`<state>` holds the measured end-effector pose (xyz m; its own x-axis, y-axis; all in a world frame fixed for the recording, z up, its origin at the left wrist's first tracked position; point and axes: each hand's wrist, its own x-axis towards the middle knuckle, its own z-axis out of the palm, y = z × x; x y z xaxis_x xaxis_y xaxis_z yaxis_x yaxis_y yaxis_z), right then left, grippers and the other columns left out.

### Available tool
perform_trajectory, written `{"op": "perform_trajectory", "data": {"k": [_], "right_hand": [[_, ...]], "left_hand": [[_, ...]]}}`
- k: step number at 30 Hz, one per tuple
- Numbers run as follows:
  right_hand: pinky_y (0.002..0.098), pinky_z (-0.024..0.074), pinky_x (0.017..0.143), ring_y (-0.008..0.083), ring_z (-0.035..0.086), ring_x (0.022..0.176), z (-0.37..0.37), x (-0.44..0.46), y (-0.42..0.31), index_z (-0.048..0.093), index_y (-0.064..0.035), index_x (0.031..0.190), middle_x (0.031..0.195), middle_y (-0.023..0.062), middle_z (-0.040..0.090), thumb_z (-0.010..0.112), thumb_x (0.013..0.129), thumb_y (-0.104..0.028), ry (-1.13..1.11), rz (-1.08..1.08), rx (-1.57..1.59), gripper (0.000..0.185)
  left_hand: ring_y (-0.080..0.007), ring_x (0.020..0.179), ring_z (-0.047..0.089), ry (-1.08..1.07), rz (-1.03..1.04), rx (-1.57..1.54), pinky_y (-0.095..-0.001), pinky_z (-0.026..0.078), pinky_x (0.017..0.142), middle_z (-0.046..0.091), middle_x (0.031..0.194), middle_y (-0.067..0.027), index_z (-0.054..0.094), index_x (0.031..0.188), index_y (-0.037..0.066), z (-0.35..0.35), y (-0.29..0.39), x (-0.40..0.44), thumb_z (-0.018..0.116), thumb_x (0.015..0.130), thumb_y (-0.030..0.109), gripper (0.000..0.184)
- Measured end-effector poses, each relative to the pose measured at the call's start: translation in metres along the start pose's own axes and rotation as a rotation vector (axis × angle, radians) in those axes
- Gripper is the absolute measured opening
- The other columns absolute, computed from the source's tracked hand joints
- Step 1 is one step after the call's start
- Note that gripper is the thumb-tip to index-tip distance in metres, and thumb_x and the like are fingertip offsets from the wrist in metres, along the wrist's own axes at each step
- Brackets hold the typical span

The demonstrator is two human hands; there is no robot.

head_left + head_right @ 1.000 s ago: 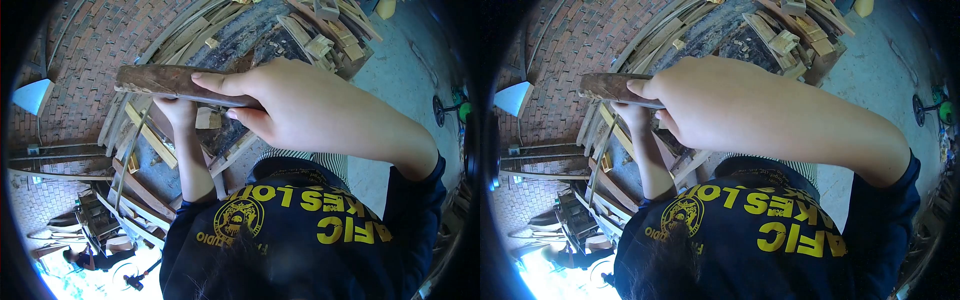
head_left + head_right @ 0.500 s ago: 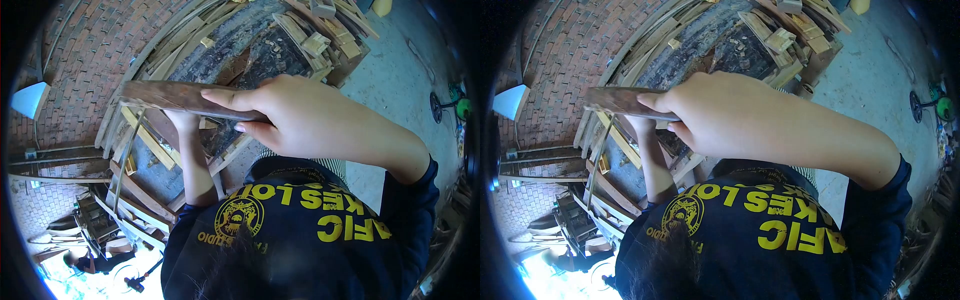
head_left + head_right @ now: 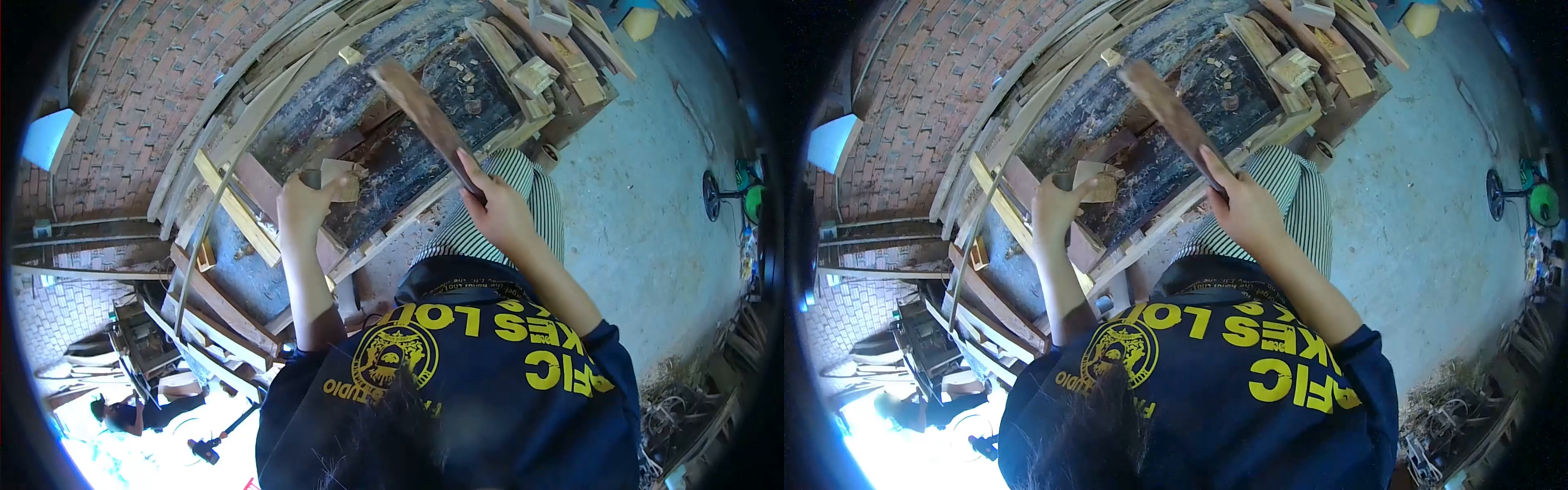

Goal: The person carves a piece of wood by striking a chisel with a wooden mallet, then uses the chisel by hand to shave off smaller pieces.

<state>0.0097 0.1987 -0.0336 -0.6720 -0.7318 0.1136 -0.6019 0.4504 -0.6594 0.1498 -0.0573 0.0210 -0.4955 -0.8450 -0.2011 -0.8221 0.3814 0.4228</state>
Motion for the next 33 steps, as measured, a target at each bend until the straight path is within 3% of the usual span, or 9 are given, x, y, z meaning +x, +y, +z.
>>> {"op": "perform_trajectory", "data": {"k": [6, 7, 12, 15, 17, 21, 28, 30, 33], "right_hand": [[0.0469, 0.0506, 0.056, 0.0385, 0.062, 0.063, 0.056, -0.015, 0.054, 0.022, -0.0238, 0.149, 0.084, 0.0229, 0.06, 0.061, 0.086, -0.021, 0.057, 0.117, -0.099, 0.074], [0.0467, 0.0512, 0.06, 0.0397, 0.063, 0.069, 0.054, -0.011, 0.05, 0.019, -0.0152, 0.15, 0.088, 0.0248, 0.06, 0.06, 0.086, -0.018, 0.016, 0.159, -0.069, 0.076], [0.0448, 0.0491, 0.078, 0.0412, 0.057, 0.095, 0.055, 0.005, 0.029, 0.024, 0.0007, 0.144, 0.11, 0.0271, 0.053, 0.06, 0.084, -0.01, 0.088, 0.145, 0.053, 0.071], [0.0404, 0.048, 0.081, 0.0391, 0.055, 0.095, 0.041, 0.021, -0.005, 0.034, -0.0008, 0.139, 0.115, 0.0254, 0.051, 0.065, 0.082, -0.013, 0.35, -0.212, -0.267, 0.066], [0.0378, 0.0472, 0.08, 0.0349, 0.056, 0.091, 0.042, 0.026, -0.02, 0.051, -0.0002, 0.123, 0.107, 0.0195, 0.057, 0.07, 0.078, -0.013, 0.311, -0.383, 0.155, 0.051], [0.0375, 0.0465, 0.076, 0.0284, 0.059, 0.082, 0.046, 0.025, -0.027, 0.066, 0.0006, 0.091, 0.085, 0.0091, 0.064, 0.072, 0.074, -0.006, 0.335, -0.306, 0.521, 0.019], [0.0329, 0.0477, 0.075, 0.0225, 0.06, 0.077, 0.021, 0.021, -0.026, 0.066, 0.0015, 0.092, 0.086, 0.0095, 0.068, 0.07, 0.077, -0.004, 0.44, -0.475, 0.542, 0.016], [0.0296, 0.0481, 0.076, 0.0154, 0.061, 0.079, 0.02, 0.013, -0.023, 0.065, 0.0019, 0.092, 0.086, 0.0089, 0.068, 0.06, 0.089, -0.007, 0.48, -0.244, 1.127, 0.011], [0.0273, 0.0475, 0.082, 0.0148, 0.061, 0.087, -0.023, 0.021, 0.003, 0.061, 0.0041, 0.103, 0.1, 0.0137, 0.066, 0.047, 0.098, -0.016, 0.579, -0.057, 1.185, 0.025]], "left_hand": [[-0.0354, 0.085, 0.067, 0.005, 0.067, 0.086, -0.0411, 0.052, 0.076, 0.068, 0.087, -0.0231, 0.063, 0.099, -0.005, 0.027, -0.017, -0.005, 0.078, 0.062, 0.037, 0.058], [-0.0371, 0.09, 0.066, 0.029, 0.046, 0.044, -0.042, 0.051, 0.078, 0.067, 0.089, -0.0242, 0.063, 0.098, -0.005, 0.029, -0.012, -0.012, 0.078, 0.062, 0.036, 0.056], [-0.0355, 0.089, 0.066, 0.021, 0.072, -0.038, -0.0407, 0.052, 0.077, 0.067, 0.089, -0.0239, 0.064, 0.092, -0.004, 0.045, 0.0, -0.038, 0.078, 0.062, 0.035, 0.051], [-0.0278, 0.071, 0.068, 0.012, 0.181, -0.115, -0.0345, 0.052, 0.067, 0.068, 0.079, -0.0184, 0.065, 0.087, -0.003, 0.063, 0.002, -0.05, 0.078, 0.066, 0.031, 0.042], [-0.0244, 0.07, 0.067, 0.004, 0.237, -0.192, -0.0336, 0.052, 0.066, 0.067, 0.077, -0.0176, 0.064, 0.087, -0.004, 0.062, 0.013, -0.062, 0.079, 0.066, 0.03, 0.042], [-0.0136, 0.064, 0.063, -0.075, 0.31, -0.41, -0.0299, 0.05, 0.061, 0.067, 0.072, -0.0118, 0.064, 0.083, -0.003, 0.041, 0.029, -0.08, 0.082, 0.066, 0.021, 0.035], [-0.0073, 0.056, 0.055, -0.184, 0.462, -0.533, -0.0257, 0.045, 0.052, 0.062, 0.065, -0.0044, 0.064, 0.081, -0.002, 0.032, 0.033, -0.077, 0.081, 0.068, 0.016, 0.027], [-0.007, 0.055, 0.054, -0.231, 0.458, -0.499, -0.0246, 0.044, 0.051, 0.061, 0.065, -0.0029, 0.064, 0.084, -0.002, 0.034, 0.028, -0.074, 0.08, 0.069, 0.015, 0.027], [-0.0065, 0.057, 0.054, -0.546, 0.184, -0.967, -0.0215, 0.042, 0.051, 0.062, 0.073, -0.0022, 0.062, 0.101, -0.006, 0.04, 0.02, -0.072, 0.077, 0.074, 0.014, 0.037]]}}
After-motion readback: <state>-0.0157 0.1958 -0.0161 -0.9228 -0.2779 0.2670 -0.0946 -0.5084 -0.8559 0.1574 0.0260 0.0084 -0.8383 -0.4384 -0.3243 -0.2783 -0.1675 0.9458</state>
